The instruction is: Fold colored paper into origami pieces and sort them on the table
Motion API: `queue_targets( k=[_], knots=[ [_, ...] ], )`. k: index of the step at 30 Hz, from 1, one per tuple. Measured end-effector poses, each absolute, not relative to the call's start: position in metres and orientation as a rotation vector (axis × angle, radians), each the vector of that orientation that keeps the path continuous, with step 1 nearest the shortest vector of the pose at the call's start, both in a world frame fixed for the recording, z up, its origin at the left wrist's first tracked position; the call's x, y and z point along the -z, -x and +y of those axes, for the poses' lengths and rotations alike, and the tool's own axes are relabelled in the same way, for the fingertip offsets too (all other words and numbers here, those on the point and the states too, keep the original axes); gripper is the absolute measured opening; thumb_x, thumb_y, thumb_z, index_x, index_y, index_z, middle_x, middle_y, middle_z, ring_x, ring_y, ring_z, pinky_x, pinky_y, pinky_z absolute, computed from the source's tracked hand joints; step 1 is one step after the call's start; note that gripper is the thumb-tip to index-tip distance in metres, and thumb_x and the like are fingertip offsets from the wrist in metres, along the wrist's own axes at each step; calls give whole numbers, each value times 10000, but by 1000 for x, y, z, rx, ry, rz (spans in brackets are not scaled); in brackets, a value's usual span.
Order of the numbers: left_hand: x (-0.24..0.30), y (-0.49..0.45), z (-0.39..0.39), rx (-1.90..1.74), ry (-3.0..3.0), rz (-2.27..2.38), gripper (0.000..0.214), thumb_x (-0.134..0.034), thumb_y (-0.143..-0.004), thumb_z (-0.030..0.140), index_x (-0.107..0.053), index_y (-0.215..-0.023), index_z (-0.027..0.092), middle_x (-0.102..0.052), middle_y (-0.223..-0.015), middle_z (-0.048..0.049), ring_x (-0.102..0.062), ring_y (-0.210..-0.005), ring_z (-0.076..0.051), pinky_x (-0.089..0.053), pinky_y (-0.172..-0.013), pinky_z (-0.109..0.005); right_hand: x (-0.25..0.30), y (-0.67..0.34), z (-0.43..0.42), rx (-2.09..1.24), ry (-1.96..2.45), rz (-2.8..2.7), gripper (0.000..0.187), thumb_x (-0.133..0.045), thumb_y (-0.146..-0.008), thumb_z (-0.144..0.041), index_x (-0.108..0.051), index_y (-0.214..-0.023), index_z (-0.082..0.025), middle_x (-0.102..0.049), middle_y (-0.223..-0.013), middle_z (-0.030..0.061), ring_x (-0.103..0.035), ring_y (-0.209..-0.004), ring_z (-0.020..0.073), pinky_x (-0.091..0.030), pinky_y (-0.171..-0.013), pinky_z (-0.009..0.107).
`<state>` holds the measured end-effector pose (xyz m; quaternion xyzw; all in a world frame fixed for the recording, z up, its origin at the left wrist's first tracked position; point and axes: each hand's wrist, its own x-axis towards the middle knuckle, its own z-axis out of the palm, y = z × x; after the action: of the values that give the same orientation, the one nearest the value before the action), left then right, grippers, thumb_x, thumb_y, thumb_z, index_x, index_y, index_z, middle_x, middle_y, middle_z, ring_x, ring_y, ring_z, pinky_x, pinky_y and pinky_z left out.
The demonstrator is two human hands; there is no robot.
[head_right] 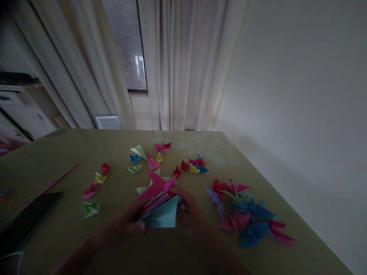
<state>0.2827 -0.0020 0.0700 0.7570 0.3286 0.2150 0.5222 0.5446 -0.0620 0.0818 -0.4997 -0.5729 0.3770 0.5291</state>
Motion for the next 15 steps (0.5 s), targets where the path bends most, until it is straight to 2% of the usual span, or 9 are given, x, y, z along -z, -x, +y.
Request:
queue_targets(
  k=[2, 4, 7, 11, 13, 15],
  knots=[
    [-73, -280, -2, -468, -1820, 731, 527, -609, -998, 616, -668, -1413, 296, -787, -1144, -92, -731, -890, -227, -641, -767, -332, -91, -542, -62, -1025, 1108, -1379, 308, -803, -829, -450, -807, -1072, -262, -801, -963, 72, -755, -879, 276, -621, -811, 389],
    [-80, -283, -4, -455, -1814, 716, 434, -522, -1048, 600, -732, -1303, 319, -785, -1057, -62, -706, -821, -208, -625, -699, -304, -97, -539, -63, -1111, 1057, -1354, 322, -821, -820, -440, -804, -1098, -279, -808, -1021, 71, -772, -935, 294, -628, -835, 400],
    [-92, -290, -7, -432, -1809, 712, 409, -528, -1040, 614, -771, -1183, 318, -772, -985, -39, -683, -786, -202, -599, -656, -283, -100, -537, -63, -1125, 1062, -1323, 285, -809, -845, -399, -797, -1117, -315, -812, -1079, 55, -784, -996, 304, -626, -880, 406],
    [-97, -297, -10, -446, -1802, 762, 432, -568, -1028, 607, -710, -1317, 319, -773, -1094, -38, -691, -904, -211, -612, -801, -307, -103, -538, -61, -1065, 1105, -1328, 324, -779, -856, -366, -788, -1175, -312, -813, -1095, 54, -778, -1055, 322, -616, -923, 414],
    [-95, -300, -12, -431, -1752, 791, 470, -586, -1012, 627, -698, -1317, 288, -767, -1095, -45, -684, -896, -210, -610, -788, -307, -105, -538, -60, -1030, 1139, -1348, 314, -747, -871, -384, -791, -1172, -308, -813, -1112, 59, -772, -1066, 322, -611, -931, 418],
    [-92, -302, -13, -420, -1718, 798, 477, -585, -1001, 654, -718, -1240, 264, -756, -1038, -43, -670, -855, -203, -597, -733, -290, -108, -538, -59, -1002, 1166, -1377, 306, -722, -891, -416, -792, -1164, -296, -811, -1133, 69, -767, -1067, 318, -609, -929, 421]
  ],
)
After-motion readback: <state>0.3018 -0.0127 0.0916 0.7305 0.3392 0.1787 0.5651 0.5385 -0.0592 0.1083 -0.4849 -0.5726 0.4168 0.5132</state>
